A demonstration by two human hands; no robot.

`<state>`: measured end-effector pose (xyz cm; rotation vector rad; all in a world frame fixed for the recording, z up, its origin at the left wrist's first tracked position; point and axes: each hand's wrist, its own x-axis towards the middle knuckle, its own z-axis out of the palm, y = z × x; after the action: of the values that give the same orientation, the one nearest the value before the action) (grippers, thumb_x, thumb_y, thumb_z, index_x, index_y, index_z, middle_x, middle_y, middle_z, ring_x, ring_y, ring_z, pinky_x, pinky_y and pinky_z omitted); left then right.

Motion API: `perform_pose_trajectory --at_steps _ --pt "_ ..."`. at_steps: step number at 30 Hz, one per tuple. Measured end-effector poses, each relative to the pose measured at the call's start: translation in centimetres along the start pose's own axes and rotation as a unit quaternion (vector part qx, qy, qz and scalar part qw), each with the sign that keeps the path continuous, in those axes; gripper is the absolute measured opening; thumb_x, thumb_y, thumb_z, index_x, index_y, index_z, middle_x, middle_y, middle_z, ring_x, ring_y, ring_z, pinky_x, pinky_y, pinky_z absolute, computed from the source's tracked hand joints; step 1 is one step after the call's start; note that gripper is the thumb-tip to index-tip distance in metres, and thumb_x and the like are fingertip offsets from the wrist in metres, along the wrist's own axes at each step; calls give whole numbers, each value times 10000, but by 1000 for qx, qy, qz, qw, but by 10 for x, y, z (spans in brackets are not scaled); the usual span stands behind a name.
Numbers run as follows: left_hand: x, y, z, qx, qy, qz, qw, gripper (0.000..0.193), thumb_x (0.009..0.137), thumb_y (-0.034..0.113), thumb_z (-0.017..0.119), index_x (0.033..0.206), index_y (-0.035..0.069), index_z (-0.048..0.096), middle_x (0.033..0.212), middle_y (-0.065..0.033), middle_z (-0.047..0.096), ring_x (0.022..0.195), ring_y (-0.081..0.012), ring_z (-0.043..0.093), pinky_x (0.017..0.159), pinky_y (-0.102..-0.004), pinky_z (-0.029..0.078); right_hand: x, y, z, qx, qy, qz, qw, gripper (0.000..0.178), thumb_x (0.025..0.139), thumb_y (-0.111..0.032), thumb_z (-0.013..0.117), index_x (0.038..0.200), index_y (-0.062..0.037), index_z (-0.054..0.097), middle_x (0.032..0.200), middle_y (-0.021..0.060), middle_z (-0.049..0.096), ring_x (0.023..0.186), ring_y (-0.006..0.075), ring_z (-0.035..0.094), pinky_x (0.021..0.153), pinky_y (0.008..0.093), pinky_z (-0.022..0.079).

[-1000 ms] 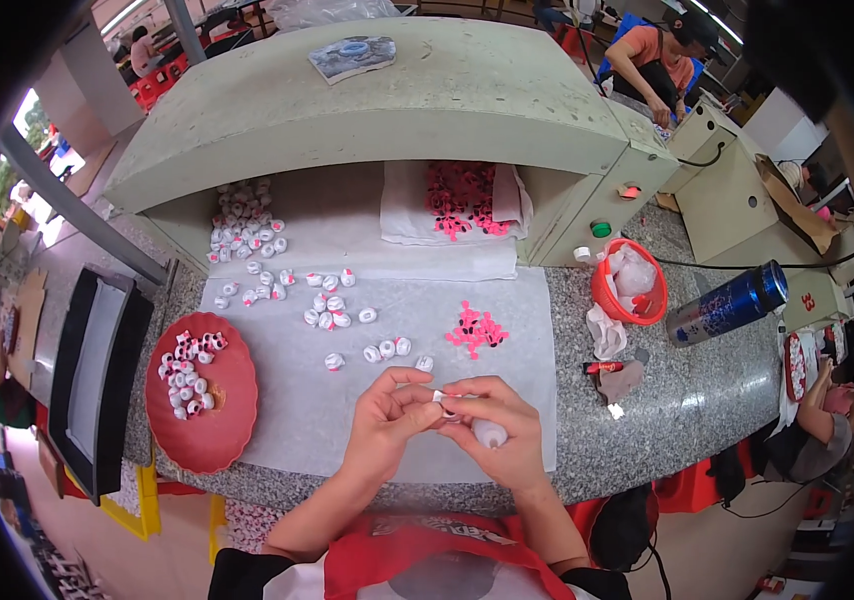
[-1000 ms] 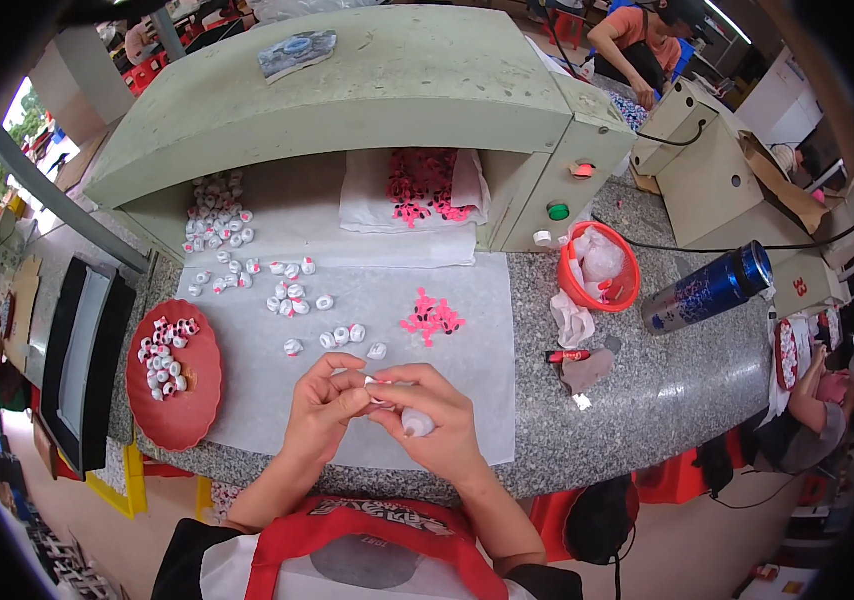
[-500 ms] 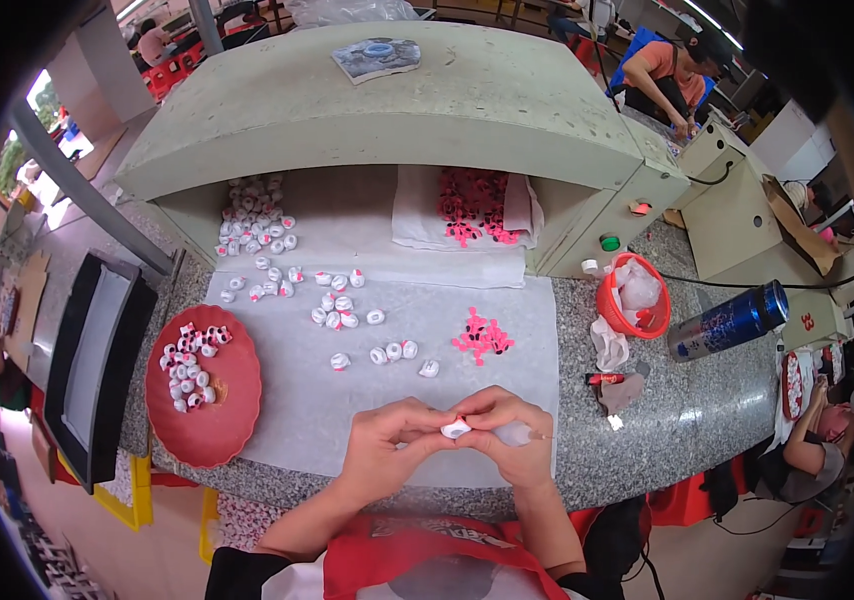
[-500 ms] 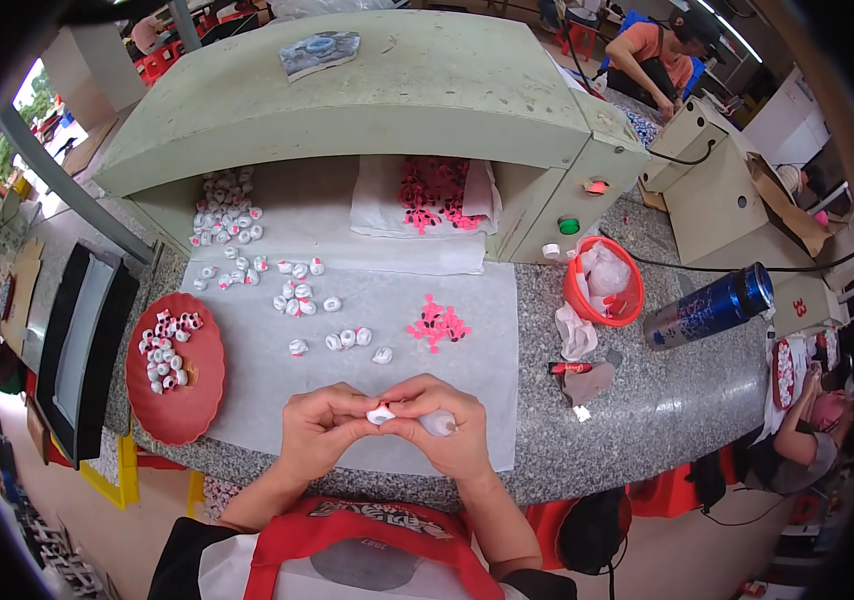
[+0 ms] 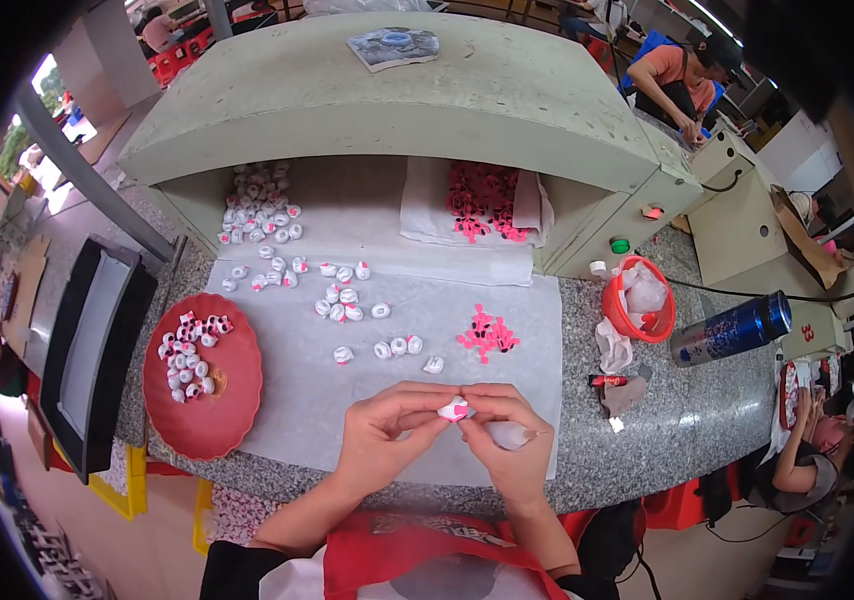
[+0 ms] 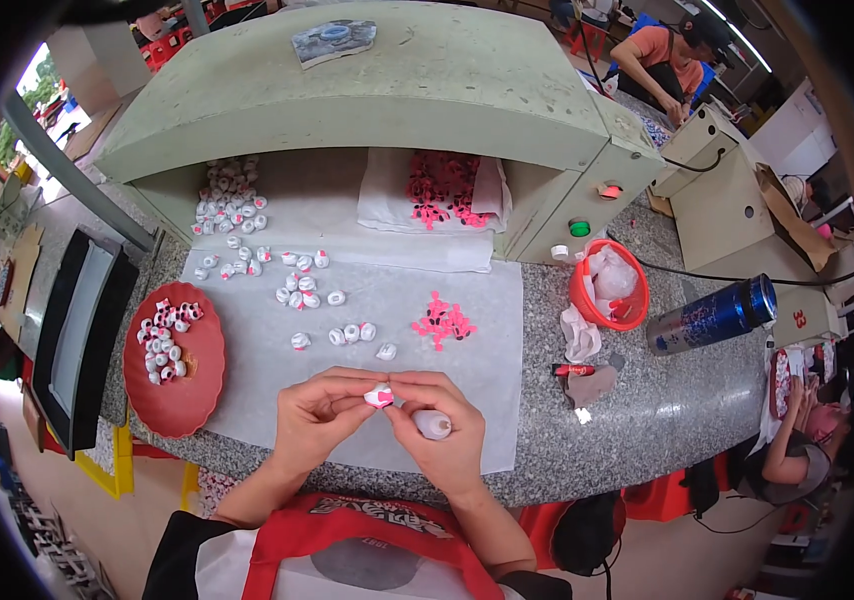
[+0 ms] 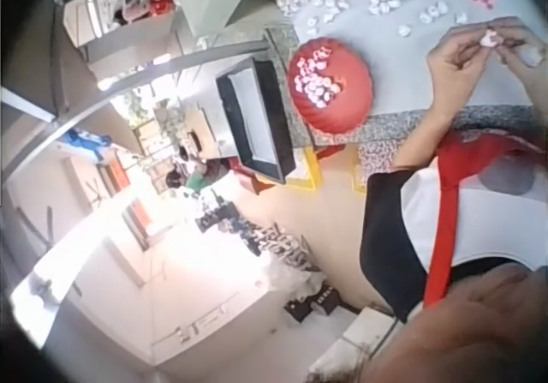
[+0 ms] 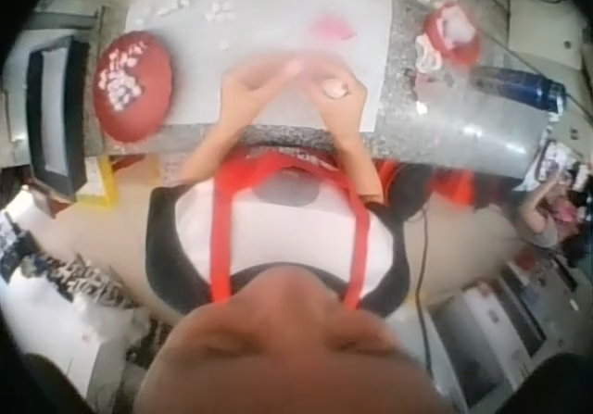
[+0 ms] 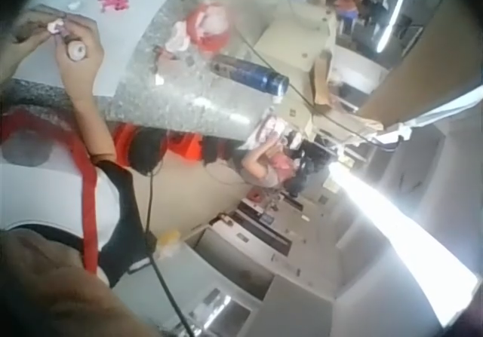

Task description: Apply glue to small white toy components and attach pink bow pieces to assemble characters.

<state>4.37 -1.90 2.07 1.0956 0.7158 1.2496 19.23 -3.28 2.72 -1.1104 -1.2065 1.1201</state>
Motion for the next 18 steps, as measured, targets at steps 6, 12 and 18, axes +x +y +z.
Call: perform_pose_trajectory --at_steps 6,12,18 --pt "-1 -2 1 20 4 27 999 255 750 -168 523 984 -77 565 1061 -198 544 991 -237 559 855 -306 487 0 2 1 10 8 -13 1000 209 690 120 610 874 22 614 974 119 561 742 121 567 617 215 472" --pt "-2 -1 2 68 7 36 997 263 737 -168 530 978 -72 572 1056 -190 547 984 -229 563 842 -302 497 0 1 1 -4 13 -18 1000 185 686 116 622 841 16 619 921 100 558 801 132 560 660 220 463" --pt "-2 -3 2 85 1 40 996 294 725 -152 544 988 -29 586 1060 -142 560 988 -209 568 844 -284 500 0 -2 1 -12 14 -9 1000 183 683 116 624 834 12 622 902 92 555 818 137 560 684 224 458"
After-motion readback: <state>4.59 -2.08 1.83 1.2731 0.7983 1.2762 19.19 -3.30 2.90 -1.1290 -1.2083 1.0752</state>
